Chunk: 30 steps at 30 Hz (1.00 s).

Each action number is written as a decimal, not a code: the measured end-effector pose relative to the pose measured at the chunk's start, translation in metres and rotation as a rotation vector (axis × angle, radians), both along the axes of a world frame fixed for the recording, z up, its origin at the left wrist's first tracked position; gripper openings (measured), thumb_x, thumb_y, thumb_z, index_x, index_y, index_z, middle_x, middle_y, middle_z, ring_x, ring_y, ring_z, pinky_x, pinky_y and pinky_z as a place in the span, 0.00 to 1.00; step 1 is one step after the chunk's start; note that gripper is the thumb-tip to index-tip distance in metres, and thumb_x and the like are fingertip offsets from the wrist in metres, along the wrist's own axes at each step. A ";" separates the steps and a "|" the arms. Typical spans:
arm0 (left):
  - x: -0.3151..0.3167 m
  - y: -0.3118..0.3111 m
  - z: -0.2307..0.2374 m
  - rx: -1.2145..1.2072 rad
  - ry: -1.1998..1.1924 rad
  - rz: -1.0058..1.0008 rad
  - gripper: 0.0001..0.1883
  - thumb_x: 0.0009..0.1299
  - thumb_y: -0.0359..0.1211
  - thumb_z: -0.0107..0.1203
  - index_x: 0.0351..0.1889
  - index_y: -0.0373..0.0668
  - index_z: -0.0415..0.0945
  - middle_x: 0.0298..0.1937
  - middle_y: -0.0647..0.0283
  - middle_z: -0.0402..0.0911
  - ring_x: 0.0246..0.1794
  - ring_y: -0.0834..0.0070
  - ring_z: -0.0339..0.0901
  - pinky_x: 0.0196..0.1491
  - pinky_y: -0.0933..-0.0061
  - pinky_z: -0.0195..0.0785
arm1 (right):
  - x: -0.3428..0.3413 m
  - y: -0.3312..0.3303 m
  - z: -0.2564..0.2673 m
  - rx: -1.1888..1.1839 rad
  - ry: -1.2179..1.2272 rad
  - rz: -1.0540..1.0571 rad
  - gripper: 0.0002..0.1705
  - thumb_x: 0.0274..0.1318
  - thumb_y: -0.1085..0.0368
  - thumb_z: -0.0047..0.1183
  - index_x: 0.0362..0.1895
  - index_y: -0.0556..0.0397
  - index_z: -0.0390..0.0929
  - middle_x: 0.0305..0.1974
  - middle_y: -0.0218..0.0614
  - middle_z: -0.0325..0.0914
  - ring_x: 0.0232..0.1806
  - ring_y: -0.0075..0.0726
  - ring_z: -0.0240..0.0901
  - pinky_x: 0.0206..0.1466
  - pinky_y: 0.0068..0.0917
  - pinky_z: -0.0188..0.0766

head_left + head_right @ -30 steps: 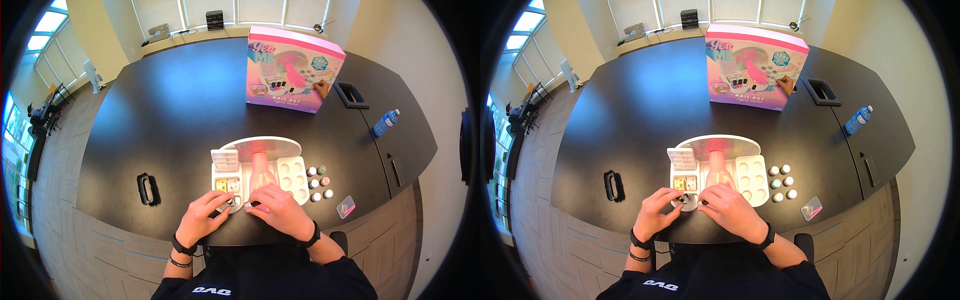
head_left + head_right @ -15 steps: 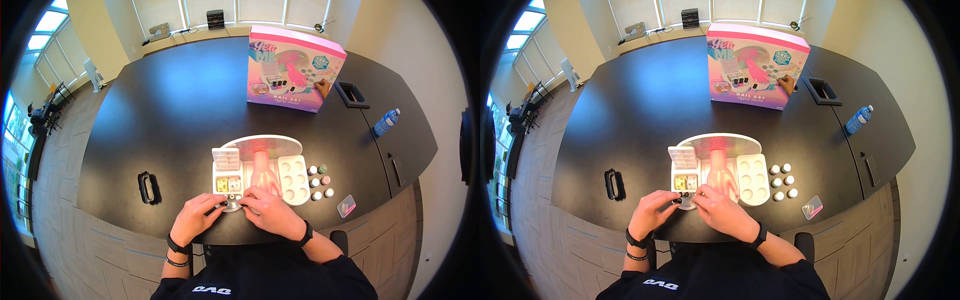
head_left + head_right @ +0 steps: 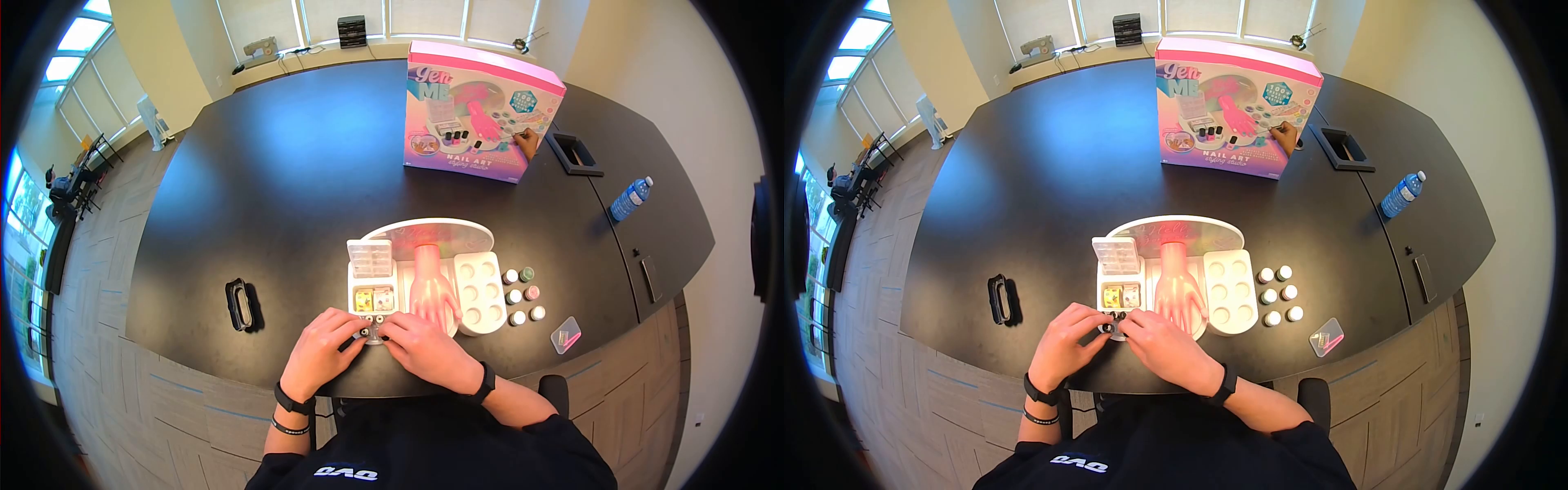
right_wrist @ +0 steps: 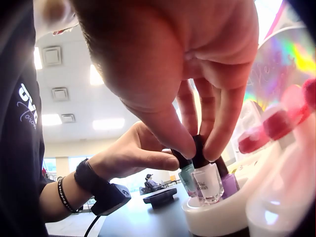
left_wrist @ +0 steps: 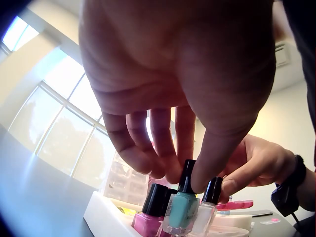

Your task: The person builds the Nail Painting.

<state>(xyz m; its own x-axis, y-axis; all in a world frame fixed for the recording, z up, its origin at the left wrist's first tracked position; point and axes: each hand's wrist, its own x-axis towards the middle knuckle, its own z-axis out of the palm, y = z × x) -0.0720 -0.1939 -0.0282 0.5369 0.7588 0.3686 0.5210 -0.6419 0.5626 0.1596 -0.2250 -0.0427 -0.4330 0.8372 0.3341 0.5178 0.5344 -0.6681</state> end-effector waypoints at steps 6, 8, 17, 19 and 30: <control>0.000 -0.001 -0.004 0.011 0.046 -0.013 0.12 0.64 0.26 0.71 0.46 0.40 0.86 0.47 0.61 0.87 0.51 0.58 0.83 0.55 0.57 0.79 | -0.005 0.000 -0.010 0.001 -0.011 -0.005 0.11 0.64 0.74 0.61 0.50 0.59 0.82 0.47 0.44 0.80 0.49 0.54 0.82 0.53 0.45 0.80; 0.001 0.000 -0.005 0.012 0.043 -0.011 0.12 0.64 0.26 0.71 0.46 0.40 0.86 0.48 0.62 0.86 0.51 0.59 0.82 0.54 0.57 0.79 | -0.006 0.000 -0.013 -0.005 -0.008 -0.009 0.11 0.64 0.75 0.61 0.50 0.60 0.82 0.48 0.44 0.80 0.49 0.54 0.82 0.52 0.45 0.80; 0.003 -0.002 -0.003 -0.006 0.066 0.024 0.11 0.64 0.26 0.71 0.45 0.41 0.86 0.47 0.63 0.82 0.50 0.60 0.80 0.52 0.59 0.78 | -0.010 0.002 -0.011 -0.013 -0.013 -0.051 0.12 0.65 0.74 0.62 0.52 0.60 0.83 0.47 0.43 0.79 0.49 0.52 0.82 0.52 0.44 0.81; 0.003 -0.001 -0.003 -0.004 0.068 0.030 0.11 0.64 0.26 0.72 0.45 0.41 0.87 0.46 0.63 0.82 0.49 0.60 0.80 0.51 0.59 0.78 | -0.010 0.003 -0.012 -0.002 -0.004 -0.057 0.12 0.65 0.74 0.62 0.52 0.60 0.84 0.47 0.43 0.79 0.49 0.52 0.82 0.52 0.44 0.81; 0.009 -0.002 0.000 0.009 0.019 0.046 0.17 0.61 0.27 0.75 0.48 0.42 0.87 0.45 0.61 0.84 0.48 0.58 0.81 0.50 0.58 0.78 | -0.007 -0.001 -0.002 0.082 -0.038 -0.121 0.10 0.64 0.69 0.66 0.49 0.56 0.85 0.47 0.39 0.81 0.48 0.47 0.81 0.51 0.42 0.80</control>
<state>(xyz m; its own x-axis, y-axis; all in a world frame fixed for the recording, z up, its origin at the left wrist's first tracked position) -0.0629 -0.1963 -0.0282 0.5085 0.7796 0.3655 0.5609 -0.6220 0.5464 0.1530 -0.2260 -0.0450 -0.3441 0.8545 0.3892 0.6057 0.5187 -0.6034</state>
